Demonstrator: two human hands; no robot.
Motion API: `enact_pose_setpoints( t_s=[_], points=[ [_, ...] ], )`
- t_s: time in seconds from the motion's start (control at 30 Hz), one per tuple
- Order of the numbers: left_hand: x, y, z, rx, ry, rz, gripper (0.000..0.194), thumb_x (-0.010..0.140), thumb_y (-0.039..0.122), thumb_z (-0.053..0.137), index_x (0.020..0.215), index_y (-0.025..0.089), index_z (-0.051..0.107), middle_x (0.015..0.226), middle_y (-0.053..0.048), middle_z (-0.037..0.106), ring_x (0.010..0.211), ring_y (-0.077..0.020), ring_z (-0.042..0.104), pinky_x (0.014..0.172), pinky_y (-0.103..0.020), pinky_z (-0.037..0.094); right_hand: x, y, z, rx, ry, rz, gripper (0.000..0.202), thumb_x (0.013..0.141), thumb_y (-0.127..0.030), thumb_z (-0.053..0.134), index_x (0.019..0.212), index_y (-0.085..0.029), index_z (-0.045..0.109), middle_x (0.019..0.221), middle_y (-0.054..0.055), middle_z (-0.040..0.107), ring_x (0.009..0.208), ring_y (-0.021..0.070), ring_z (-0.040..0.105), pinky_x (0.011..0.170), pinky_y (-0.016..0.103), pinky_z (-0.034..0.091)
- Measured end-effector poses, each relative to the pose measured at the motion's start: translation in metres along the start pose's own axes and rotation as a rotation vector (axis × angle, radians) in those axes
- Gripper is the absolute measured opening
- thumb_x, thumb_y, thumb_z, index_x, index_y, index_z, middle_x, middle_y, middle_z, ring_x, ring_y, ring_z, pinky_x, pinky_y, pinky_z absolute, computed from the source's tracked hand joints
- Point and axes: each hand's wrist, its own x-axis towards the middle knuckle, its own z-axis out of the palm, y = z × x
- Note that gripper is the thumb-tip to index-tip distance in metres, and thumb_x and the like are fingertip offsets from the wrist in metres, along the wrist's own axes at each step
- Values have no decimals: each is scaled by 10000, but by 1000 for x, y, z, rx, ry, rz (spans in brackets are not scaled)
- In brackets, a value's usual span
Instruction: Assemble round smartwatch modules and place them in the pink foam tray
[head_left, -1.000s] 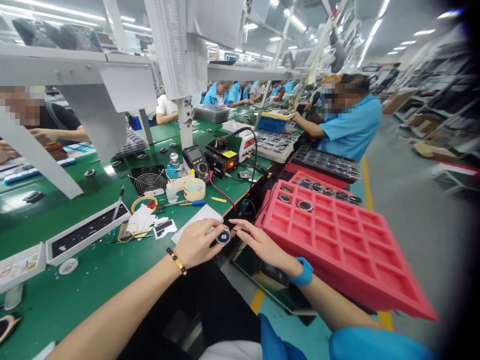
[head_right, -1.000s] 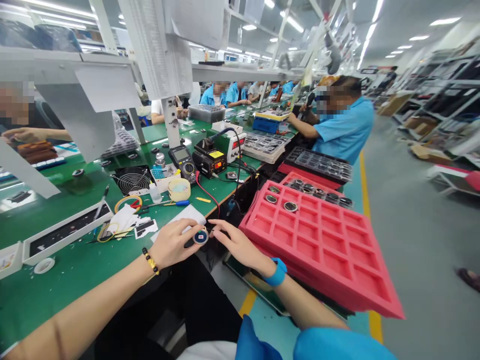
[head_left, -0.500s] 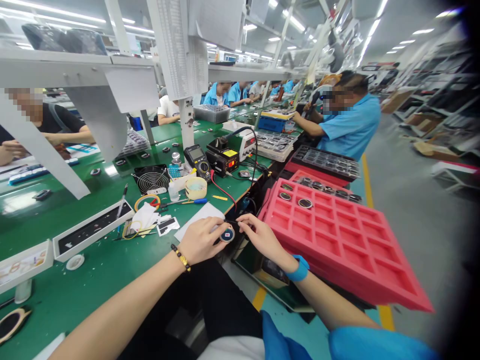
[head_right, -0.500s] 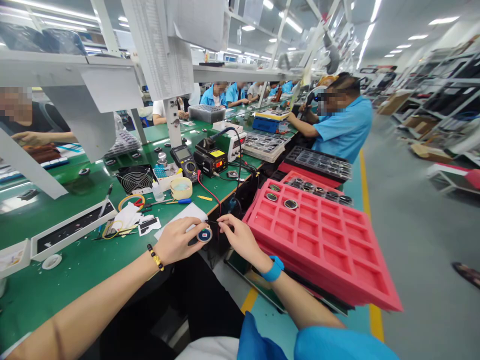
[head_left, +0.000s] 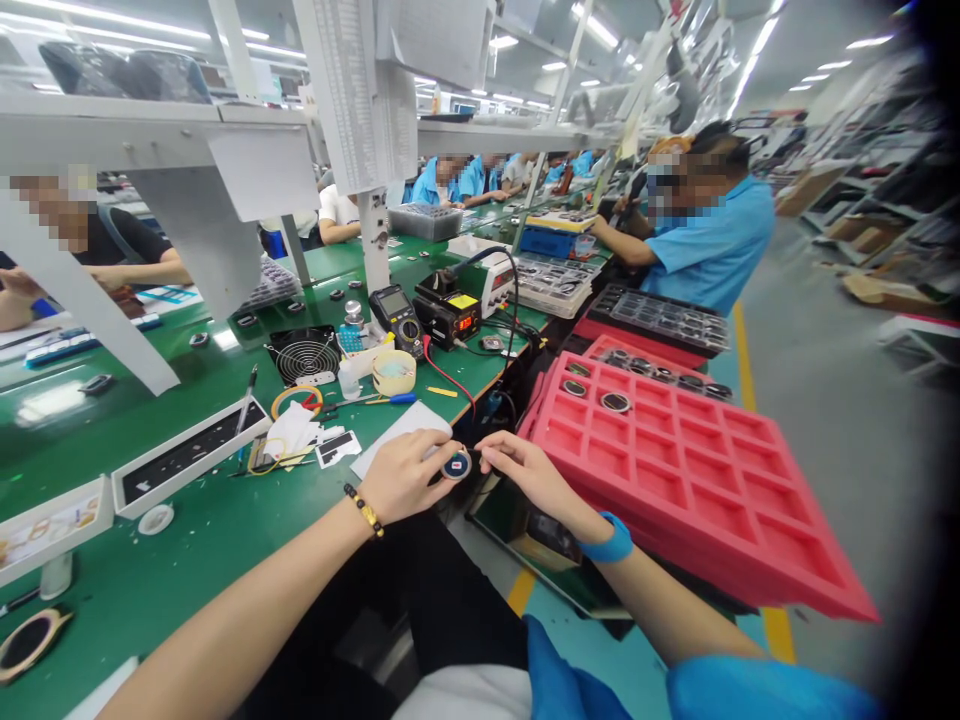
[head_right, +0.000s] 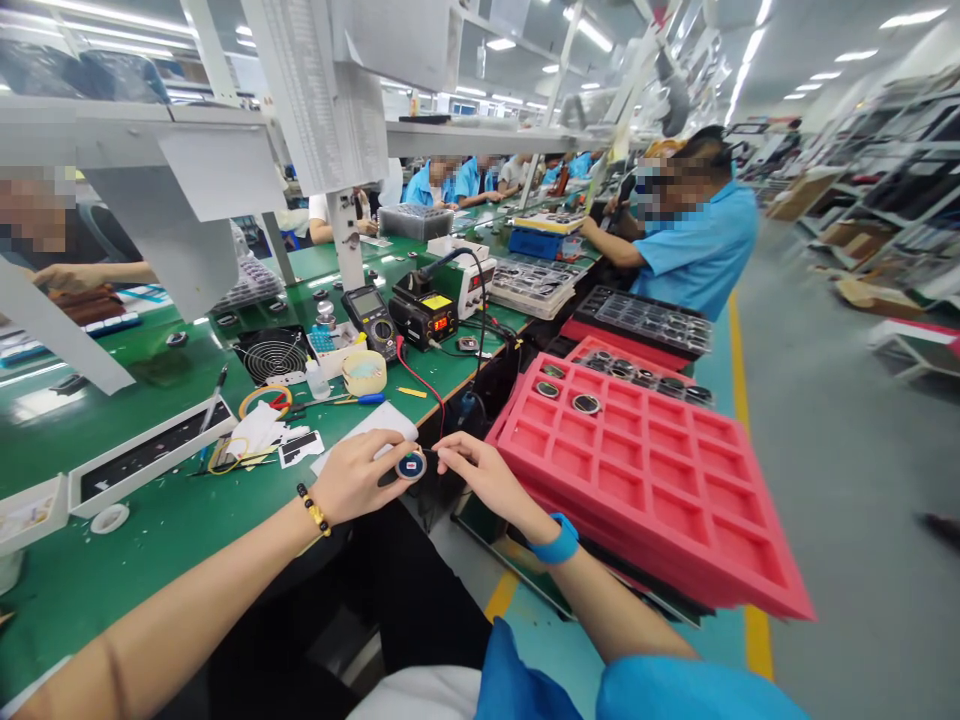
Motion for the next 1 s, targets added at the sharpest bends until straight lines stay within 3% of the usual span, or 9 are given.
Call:
enact_pose_setpoints(
  t_s=[0.77, 1.0],
  points=[
    [0, -1, 0, -4, 9, 4, 269, 956, 338, 572, 1179, 190, 592, 1099, -74, 670, 928, -179, 659, 753, -318, 537, -1, 0, 1, -76, 30, 31, 664, 887, -703, 464, 1146, -109, 608, 958, 54, 623, 913, 28, 567, 876, 124, 443],
    [-1, -1, 1, -54, -13, -4, 301, 965, 341, 559, 1224, 191, 588, 1130, -84, 660, 973, -175, 653, 797, -307, 552, 0, -9, 11, -25, -21, 27, 681, 892, -710, 444, 1249, -157, 615, 1297, 49, 556, 1210, 87, 554, 1119, 170, 451]
  ],
)
